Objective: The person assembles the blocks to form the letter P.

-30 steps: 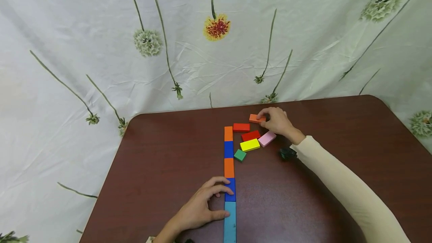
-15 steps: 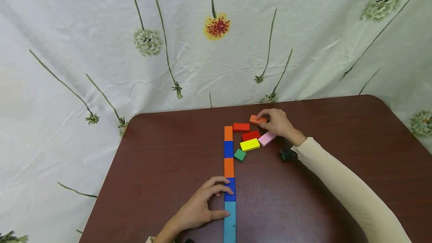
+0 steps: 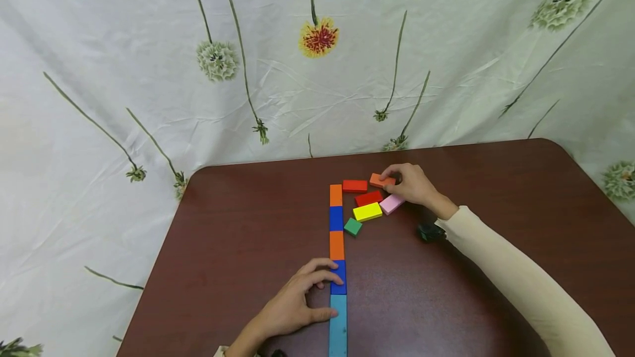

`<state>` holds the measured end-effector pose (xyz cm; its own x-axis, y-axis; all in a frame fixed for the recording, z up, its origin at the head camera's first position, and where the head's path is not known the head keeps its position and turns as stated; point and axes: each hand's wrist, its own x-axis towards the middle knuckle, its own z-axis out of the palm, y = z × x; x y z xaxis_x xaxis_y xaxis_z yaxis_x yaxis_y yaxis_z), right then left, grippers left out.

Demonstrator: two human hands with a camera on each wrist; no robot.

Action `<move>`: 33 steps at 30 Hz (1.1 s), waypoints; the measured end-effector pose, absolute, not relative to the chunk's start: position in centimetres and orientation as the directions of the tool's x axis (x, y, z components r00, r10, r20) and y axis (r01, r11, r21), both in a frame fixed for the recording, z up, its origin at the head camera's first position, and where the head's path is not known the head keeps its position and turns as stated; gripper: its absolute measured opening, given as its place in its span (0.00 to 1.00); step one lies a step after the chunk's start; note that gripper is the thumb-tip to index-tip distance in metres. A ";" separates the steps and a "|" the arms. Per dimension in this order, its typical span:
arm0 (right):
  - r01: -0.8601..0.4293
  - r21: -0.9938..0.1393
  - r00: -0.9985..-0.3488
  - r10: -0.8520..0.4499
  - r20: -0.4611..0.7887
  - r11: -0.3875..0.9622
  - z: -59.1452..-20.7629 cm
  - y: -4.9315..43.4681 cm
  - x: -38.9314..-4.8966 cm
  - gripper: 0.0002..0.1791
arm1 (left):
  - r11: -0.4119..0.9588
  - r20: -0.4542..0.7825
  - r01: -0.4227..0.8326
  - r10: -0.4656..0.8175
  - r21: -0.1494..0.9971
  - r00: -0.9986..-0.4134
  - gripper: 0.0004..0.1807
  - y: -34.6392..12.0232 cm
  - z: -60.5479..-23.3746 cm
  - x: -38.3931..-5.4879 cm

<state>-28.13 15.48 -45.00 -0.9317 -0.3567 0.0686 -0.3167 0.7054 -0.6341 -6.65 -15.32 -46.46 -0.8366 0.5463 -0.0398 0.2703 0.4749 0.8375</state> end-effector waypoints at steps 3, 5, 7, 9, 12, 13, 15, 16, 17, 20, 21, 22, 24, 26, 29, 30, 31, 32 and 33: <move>-0.316 -0.643 -0.930 -0.362 0.064 0.698 -45.0 15.6 -28.0 0.11 | 0.479 -0.040 0.272 0.545 0.835 -0.837 0.21 -15.3 -46.5 -6.7; -0.317 -0.646 -0.928 -0.367 0.062 0.695 -45.1 15.7 -27.9 0.11 | 0.483 -0.039 0.274 0.544 0.832 -0.838 0.21 -15.3 -46.5 -6.7; -0.318 -0.649 -0.927 -0.370 0.060 0.692 -45.1 15.7 -27.9 0.11 | 0.485 -0.039 0.276 0.544 0.830 -0.839 0.21 -15.3 -46.6 -6.7; -0.319 -0.649 -0.926 -0.372 0.059 0.691 -45.1 15.8 -27.9 0.11 | 0.484 -0.038 0.277 0.545 0.830 -0.838 0.21 -15.3 -46.5 -6.7; -0.318 -0.652 -0.926 -0.373 0.057 0.689 -45.1 15.9 -27.8 0.11 | 0.481 -0.035 0.279 0.546 0.831 -0.837 0.21 -15.3 -46.5 -6.7; -0.320 -0.653 -0.925 -0.377 0.057 0.687 -45.1 15.9 -27.8 0.11 | 0.480 -0.034 0.280 0.546 0.831 -0.837 0.21 -15.3 -46.5 -6.7; -0.318 -0.656 -0.924 -0.380 0.051 0.684 -45.1 15.9 -27.7 0.11 | 0.480 -0.031 0.283 0.547 0.831 -0.836 0.21 -15.3 -46.5 -6.7; -0.316 -0.658 -0.923 -0.381 0.048 0.684 -45.1 15.9 -27.6 0.10 | 0.480 -0.030 0.284 0.547 0.830 -0.836 0.21 -15.3 -46.5 -6.7; -0.316 -0.659 -0.922 -0.384 0.044 0.682 -45.1 15.9 -27.5 0.10 | 0.480 -0.029 0.286 0.548 0.829 -0.836 0.21 -15.3 -46.5 -6.6; -0.316 -0.664 -0.919 -0.393 0.036 0.677 -45.0 15.9 -27.3 0.11 | 0.479 -0.026 0.289 0.549 0.829 -0.836 0.21 -15.3 -46.5 -6.7; -0.321 -0.665 -0.916 -0.400 0.037 0.674 -45.0 15.9 -27.2 0.11 | 0.479 -0.024 0.291 0.549 0.828 -0.835 0.21 -15.3 -46.6 -6.7; -0.326 -0.665 -0.914 -0.405 0.039 0.672 -45.0 15.9 -27.2 0.11 | 0.479 -0.024 0.291 0.549 0.828 -0.835 0.21 -15.3 -46.6 -6.7; -0.339 -0.664 -0.908 -0.416 0.047 0.667 -45.0 16.0 -27.1 0.11 | 0.479 -0.023 0.292 0.549 0.828 -0.836 0.21 -15.3 -46.6 -6.7; -0.357 -0.660 -0.901 -0.430 0.057 0.661 -45.0 16.0 -27.0 0.11 | 0.479 -0.020 0.295 0.549 0.827 -0.836 0.21 -15.3 -46.6 -6.7; -0.379 -0.652 -0.893 -0.445 0.070 0.656 -45.0 16.1 -27.0 0.11 | 0.477 -0.018 0.296 0.550 0.827 -0.835 0.21 -15.3 -46.6 -6.7; -0.384 -0.651 -0.890 -0.449 0.073 0.655 -45.0 16.1 -27.0 0.11 | 0.476 -0.018 0.296 0.550 0.828 -0.835 0.21 -15.3 -46.6 -6.7; -0.389 -0.649 -0.888 -0.453 0.076 0.654 -45.1 16.1 -27.0 0.11 | 0.476 -0.017 0.296 0.550 0.828 -0.835 0.21 -15.3 -46.6 -6.7; -0.392 -0.648 -0.887 -0.455 0.079 0.653 -45.1 16.1 -27.0 0.11 | 0.475 -0.018 0.295 0.550 0.829 -0.835 0.21 -15.3 -46.6 -6.7; -0.393 -0.647 -0.887 -0.455 0.080 0.654 -45.1 16.1 -27.0 0.11 | 0.475 -0.017 0.295 0.549 0.829 -0.835 0.21 -15.3 -46.6 -6.7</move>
